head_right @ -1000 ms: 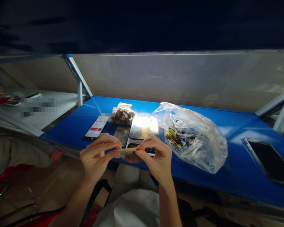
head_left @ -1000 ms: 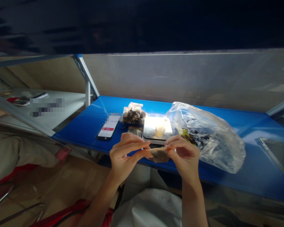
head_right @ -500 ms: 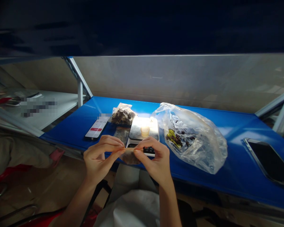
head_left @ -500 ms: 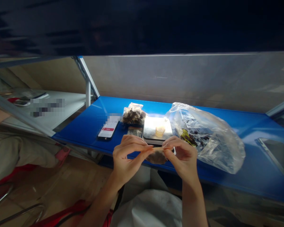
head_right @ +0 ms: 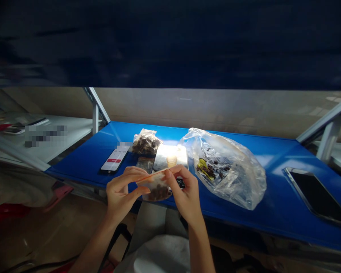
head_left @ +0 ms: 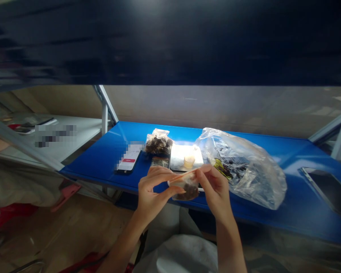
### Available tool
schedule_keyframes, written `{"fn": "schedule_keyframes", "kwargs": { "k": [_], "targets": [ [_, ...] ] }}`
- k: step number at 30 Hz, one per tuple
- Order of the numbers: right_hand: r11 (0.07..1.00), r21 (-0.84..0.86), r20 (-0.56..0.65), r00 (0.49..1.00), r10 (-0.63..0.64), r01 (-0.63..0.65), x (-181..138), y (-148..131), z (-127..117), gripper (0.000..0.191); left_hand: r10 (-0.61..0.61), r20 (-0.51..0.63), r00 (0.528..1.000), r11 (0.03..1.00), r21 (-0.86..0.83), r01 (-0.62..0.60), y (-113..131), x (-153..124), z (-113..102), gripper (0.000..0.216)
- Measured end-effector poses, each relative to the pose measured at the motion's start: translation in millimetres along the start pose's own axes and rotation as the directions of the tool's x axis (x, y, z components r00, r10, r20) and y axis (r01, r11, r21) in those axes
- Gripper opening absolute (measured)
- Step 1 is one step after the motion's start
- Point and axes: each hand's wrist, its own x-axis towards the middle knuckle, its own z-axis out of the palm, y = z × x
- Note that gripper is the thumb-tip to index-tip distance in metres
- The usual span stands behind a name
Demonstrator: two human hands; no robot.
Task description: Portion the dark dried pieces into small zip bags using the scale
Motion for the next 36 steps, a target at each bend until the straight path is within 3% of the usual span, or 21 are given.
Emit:
{"fn": "schedule_keyframes", "kwargs": {
  "k": [3, 6, 11, 18, 20, 25, 27, 29, 30, 32, 36],
  "targets": [
    [0.999, 0.015, 0.018, 0.999, -0.051, 0.051, 1.1, -0.7, 2.6, 0.019, -0.037, -0.006, 0.999, 0.999, -0.012, 0.037, -1.2, -2.4, 0.8, 0.003],
    [0.994, -0.009, 0.072, 0.991, -0.108, 0.109, 1.5, 0.0, 7.5, 0.013, -0.086, -0.016, 0.996, 0.996, -0.027, 0.085, -1.1, -4.7, 0.3, 0.006],
    [0.997, -0.042, 0.094, 0.994, -0.062, 0.066, 1.0, 3.2, 18.2, 0.016, -0.193, -0.039, 0.98, 0.98, -0.052, 0.19, -4.3, -10.2, 3.4, 0.008],
    [0.986, -0.152, 0.091, 0.994, -0.061, 0.074, 3.6, 13.5, 18.1, 0.014, -0.23, -0.075, 0.97, 0.973, -0.022, 0.229, -15.8, -9.4, 10.2, 0.014],
    [0.994, -0.101, 0.066, 0.997, -0.042, 0.049, 3.8, 17.6, 19.4, 0.015, -0.314, -0.051, 0.948, 0.947, -0.089, 0.308, -19.5, -9.5, 15.9, 0.021],
    [0.994, 0.108, -0.01, 0.999, 0.033, -0.032, 2.1, 22.9, 25.8, 0.012, -0.528, 0.2, 0.825, 0.76, -0.322, 0.565, -35.6, -0.8, 31.0, 0.044],
    [0.991, 0.132, -0.108, 0.993, 0.042, -0.027, 2.0, 23.3, 25.0, 0.023, -0.574, 0.138, 0.807, 0.733, -0.354, 0.581, -48.7, 16.5, 30.2, 0.045],
    [0.989, 0.144, -0.206, 0.978, 0.041, -0.011, 2.5, 23.2, 21.8, 0.026, -0.619, -0.029, 0.785, 0.743, -0.346, 0.573, -66.5, 44.1, 24.1, 0.048],
    [0.99, 0.144, -0.238, 0.971, 0.038, -0.003, 2.9, 23.1, 19.8, 0.025, -0.612, -0.111, 0.783, 0.774, -0.285, 0.565, -76.5, 60.2, 19.8, 0.05],
    [0.991, 0.137, -0.247, 0.969, 0.029, 0.006, 3.4, 22.7, 16.3, 0.024, -0.538, -0.286, 0.793, 0.828, -0.004, 0.561, -97.5, 92.4, 11.7, 0.047],
    [0.988, 0.153, -0.209, 0.977, 0.049, -0.017, 3.0, 21.1, 14.7, 0.026, -0.573, -0.294, 0.765, 0.756, 0.172, 0.632, -135.6, 131.5, 7.6, 0.033]
  ]
}}
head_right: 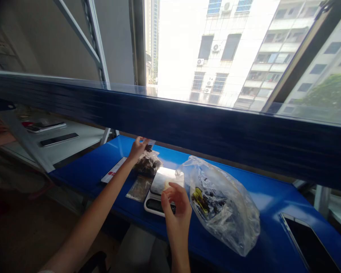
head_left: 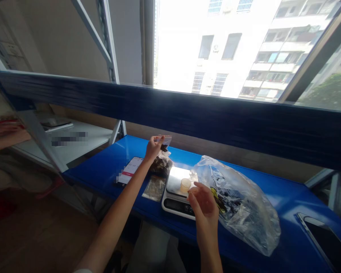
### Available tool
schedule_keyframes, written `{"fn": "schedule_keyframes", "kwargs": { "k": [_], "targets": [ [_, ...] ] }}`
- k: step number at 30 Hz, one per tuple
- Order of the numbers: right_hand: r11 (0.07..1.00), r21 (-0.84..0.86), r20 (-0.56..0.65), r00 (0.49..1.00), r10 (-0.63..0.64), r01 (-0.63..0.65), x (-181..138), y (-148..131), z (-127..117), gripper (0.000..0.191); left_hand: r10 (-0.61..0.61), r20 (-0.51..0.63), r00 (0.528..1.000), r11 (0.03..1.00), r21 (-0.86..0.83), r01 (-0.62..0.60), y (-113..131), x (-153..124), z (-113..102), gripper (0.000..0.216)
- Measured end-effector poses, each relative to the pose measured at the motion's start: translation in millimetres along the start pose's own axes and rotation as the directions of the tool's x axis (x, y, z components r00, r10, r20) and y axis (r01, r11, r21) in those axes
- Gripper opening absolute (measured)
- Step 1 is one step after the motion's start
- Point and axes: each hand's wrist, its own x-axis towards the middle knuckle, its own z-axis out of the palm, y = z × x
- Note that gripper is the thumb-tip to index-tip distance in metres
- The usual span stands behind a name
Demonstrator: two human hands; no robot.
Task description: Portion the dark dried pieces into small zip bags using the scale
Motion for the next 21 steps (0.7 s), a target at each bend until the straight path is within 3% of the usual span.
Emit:
{"fn": "schedule_keyframes", "kwargs": {
  "k": [7, 12, 16, 21],
  "targets": [
    [0.999, 0.012, 0.049, 0.998, 0.04, -0.041, -2.0, -4.6, 5.1, 0.022, -0.019, 0.035, 0.999, 0.934, 0.358, 0.005, -29.3, 11.3, 21.7, 0.025],
    [0.999, -0.043, 0.079, 0.996, 0.031, -0.028, -2.6, -3.9, 5.4, 0.018, 0.147, 0.036, 0.988, 0.876, 0.459, -0.147, -24.8, 6.9, 19.0, 0.032],
    [0.996, -0.091, 0.15, 0.989, 0.014, 0.0, -0.5, 0.2, 1.5, 0.015, 0.298, 0.199, 0.934, 0.823, 0.442, -0.357, -23.8, 1.9, 12.7, 0.027],
    [0.99, -0.139, 0.222, 0.975, -0.004, 0.035, 1.7, 0.2, 0.3, 0.013, 0.296, 0.371, 0.88, 0.796, 0.414, -0.442, -44.7, -3.6, 11.6, 0.036]
  ]
}}
